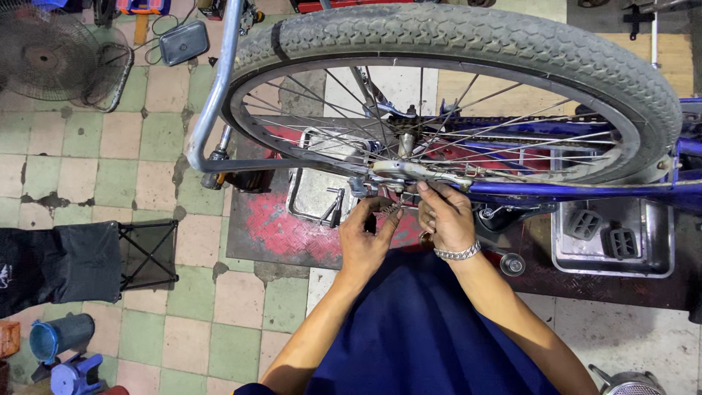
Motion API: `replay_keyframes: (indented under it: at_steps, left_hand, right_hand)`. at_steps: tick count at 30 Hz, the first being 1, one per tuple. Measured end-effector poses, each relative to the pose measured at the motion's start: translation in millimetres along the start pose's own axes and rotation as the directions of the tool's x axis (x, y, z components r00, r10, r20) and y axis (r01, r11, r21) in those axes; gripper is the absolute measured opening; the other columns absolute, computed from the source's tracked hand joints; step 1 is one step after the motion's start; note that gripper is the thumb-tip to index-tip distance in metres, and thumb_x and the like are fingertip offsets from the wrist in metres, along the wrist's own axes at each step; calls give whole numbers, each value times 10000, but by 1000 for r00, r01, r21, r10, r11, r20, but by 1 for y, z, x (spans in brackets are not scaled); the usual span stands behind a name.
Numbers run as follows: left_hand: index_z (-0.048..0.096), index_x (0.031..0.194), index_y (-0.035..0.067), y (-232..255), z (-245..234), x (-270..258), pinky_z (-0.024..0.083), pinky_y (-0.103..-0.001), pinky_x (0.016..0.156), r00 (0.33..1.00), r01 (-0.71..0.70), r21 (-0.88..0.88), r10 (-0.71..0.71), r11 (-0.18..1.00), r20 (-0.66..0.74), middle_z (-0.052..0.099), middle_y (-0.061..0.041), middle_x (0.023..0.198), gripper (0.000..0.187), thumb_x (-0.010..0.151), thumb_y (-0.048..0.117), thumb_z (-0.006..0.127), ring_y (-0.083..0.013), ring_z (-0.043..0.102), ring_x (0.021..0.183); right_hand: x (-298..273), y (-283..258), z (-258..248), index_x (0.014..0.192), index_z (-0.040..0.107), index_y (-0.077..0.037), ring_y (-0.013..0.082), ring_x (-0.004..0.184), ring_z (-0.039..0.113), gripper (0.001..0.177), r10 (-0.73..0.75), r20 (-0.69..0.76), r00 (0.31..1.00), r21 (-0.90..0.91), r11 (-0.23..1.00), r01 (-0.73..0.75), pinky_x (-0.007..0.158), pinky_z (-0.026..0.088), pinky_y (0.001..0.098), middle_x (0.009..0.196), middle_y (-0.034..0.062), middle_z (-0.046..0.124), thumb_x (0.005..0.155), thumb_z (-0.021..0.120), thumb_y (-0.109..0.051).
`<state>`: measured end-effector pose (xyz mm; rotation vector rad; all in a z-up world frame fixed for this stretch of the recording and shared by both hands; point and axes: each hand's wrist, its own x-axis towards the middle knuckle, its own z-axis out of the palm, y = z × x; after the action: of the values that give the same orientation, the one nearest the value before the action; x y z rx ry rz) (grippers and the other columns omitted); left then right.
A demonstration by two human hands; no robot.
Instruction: The person uses a hammer and a metal block to strike a small metal component on the floor. They then move to a bicycle mounted upside down on a stand and use a wrench to tighten a bolt on the rear wheel hub. The person continues to adjust the wheel hub area with their hands and tools.
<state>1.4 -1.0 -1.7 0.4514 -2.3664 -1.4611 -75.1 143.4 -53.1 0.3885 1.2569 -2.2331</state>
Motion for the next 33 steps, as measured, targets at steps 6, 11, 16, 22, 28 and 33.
replay_keyframes:
  at_steps: [6,11,16,22,28,33]
  left_hand:
    - [729,1023,40,-1,3,0,457,-266,542,997,67,-25,-67,997,26,745,-42,858,239,843,147,844,-96,568,603]
    - [731,1057,41,-1,10,2,504,-266,602,1000,-9,-35,9,999,0,749,-54,911,262,843,142,841,-106,617,669]
    - [733,1075,48,0,17,7,531,-288,651,995,-96,-16,95,995,-20,758,-66,920,276,849,159,846,-143,667,717]
    - [753,1038,64,-2,23,11,521,-313,630,999,-42,71,42,997,-8,751,-68,850,269,839,208,862,-177,648,669]
    - [712,1082,79,-3,26,12,549,-315,705,993,-114,29,115,993,-32,768,-64,945,258,878,184,830,-186,709,779]
    - [695,1116,81,-4,27,12,548,-318,748,993,-111,2,111,994,-36,770,-65,987,269,888,158,815,-193,714,837]
  right_hand:
    - [-1,-3,1,992,721,13,35,428,362,187,10,17,1000,0,1000,-10,405,284,213,558,-78,412,973,694,-171]
    - [0,-1,-1,997,692,14,43,438,372,180,12,23,1000,16,1000,-13,409,287,221,571,-70,426,990,703,-166]
    - [-3,-8,1,1025,731,3,28,410,331,218,18,26,1000,18,1000,-18,389,274,215,537,-81,392,991,658,-199]
    - [-2,-9,0,1071,708,-8,29,427,328,191,24,-31,999,24,999,-23,399,267,216,553,-83,394,1010,644,-178]
    - [-1,-11,-2,1067,718,-2,29,428,324,188,12,5,1000,30,999,-12,403,259,212,549,-80,390,1005,635,-159]
    - [-1,-11,1,1033,699,1,36,426,329,162,21,-27,999,54,998,-20,399,253,217,553,-74,398,999,641,-146]
